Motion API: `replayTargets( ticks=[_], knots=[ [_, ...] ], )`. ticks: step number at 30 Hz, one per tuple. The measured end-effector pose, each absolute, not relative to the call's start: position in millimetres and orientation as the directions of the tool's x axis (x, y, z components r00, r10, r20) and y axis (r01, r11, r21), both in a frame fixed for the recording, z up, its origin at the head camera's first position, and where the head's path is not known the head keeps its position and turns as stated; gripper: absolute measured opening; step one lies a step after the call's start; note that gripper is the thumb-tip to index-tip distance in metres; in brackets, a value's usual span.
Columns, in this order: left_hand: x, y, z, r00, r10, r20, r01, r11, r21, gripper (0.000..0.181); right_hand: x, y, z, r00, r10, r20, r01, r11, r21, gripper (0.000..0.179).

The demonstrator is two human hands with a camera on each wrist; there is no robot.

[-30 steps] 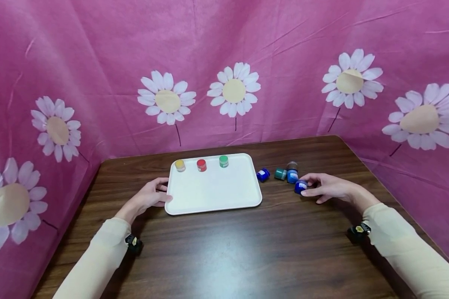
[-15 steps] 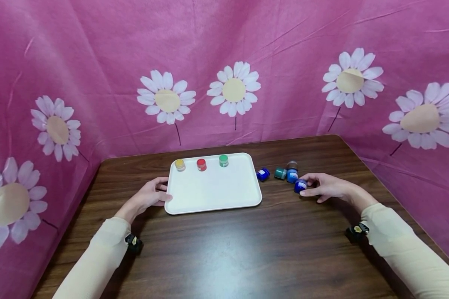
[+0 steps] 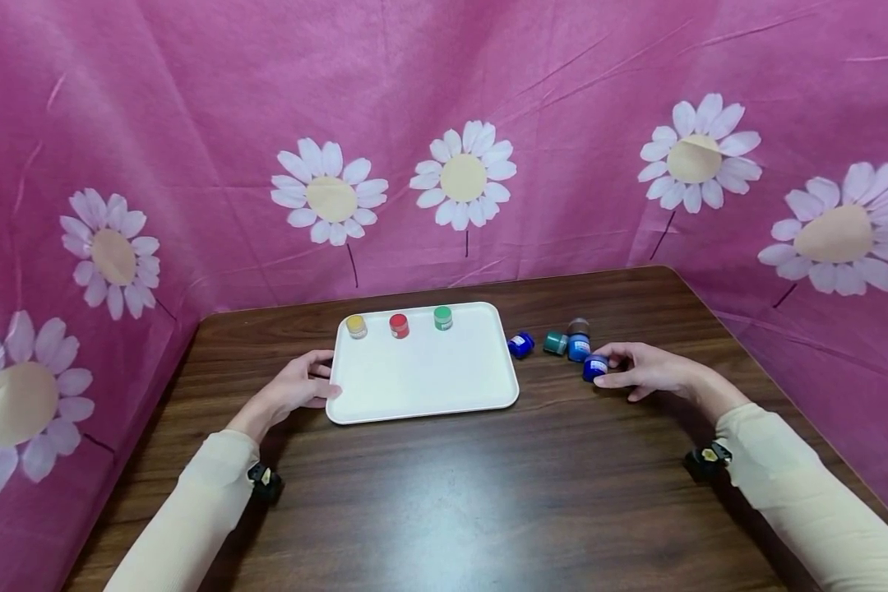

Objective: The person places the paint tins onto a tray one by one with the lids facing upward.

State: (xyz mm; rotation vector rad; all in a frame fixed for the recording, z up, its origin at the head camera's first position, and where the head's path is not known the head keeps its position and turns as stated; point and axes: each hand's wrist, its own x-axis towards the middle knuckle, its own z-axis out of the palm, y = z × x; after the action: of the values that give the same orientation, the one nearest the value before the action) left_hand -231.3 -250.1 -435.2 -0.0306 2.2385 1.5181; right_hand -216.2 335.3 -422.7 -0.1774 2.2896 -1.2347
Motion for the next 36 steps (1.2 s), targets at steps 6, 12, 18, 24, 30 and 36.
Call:
replayTargets(
  ticks=[6, 12, 18, 24, 30, 36],
  knots=[
    [-232.4, -251.0, -435.8, -0.909, 0.221, -0.353, -0.246, 0.399, 0.883, 0.076, -215.8, 335.9, -423.0, -0.854, -0.353, -0.383, 0.133, 0.562, -0.816, 0.056],
    [-233.5, -251.2, -437.2, -0.911, 0.229, -0.342, -0.232, 0.402, 0.886, 0.077, -215.4, 336.7, -424.5, -0.856, -0.353, -0.379, 0.128, 0.565, -0.815, 0.056],
    [-232.6, -251.6, -437.2, -0.911, 0.225, -0.347, -0.236, 0.406, 0.883, 0.077, -215.2, 337.1, -424.2, -0.858, -0.353, -0.372, 0.127, 0.557, -0.821, 0.056],
    [-232.3, -251.7, -437.8, -0.911, 0.222, -0.349, -0.236, 0.412, 0.88, 0.077, -215.4, 338.0, -423.6, -0.86, -0.344, -0.376, 0.142, 0.547, -0.825, 0.055],
    [-232.9, -251.6, -437.9, -0.912, 0.221, -0.346, -0.237, 0.407, 0.882, 0.077, -214.5, 339.1, -422.1, -0.856, -0.345, -0.385, 0.163, 0.527, -0.834, 0.055],
    [-231.9, -250.9, -436.7, -0.912, 0.226, -0.344, -0.233, 0.404, 0.884, 0.077, -214.0, 339.5, -420.6, -0.849, -0.36, -0.387, 0.182, 0.487, -0.854, 0.056]
  ],
)
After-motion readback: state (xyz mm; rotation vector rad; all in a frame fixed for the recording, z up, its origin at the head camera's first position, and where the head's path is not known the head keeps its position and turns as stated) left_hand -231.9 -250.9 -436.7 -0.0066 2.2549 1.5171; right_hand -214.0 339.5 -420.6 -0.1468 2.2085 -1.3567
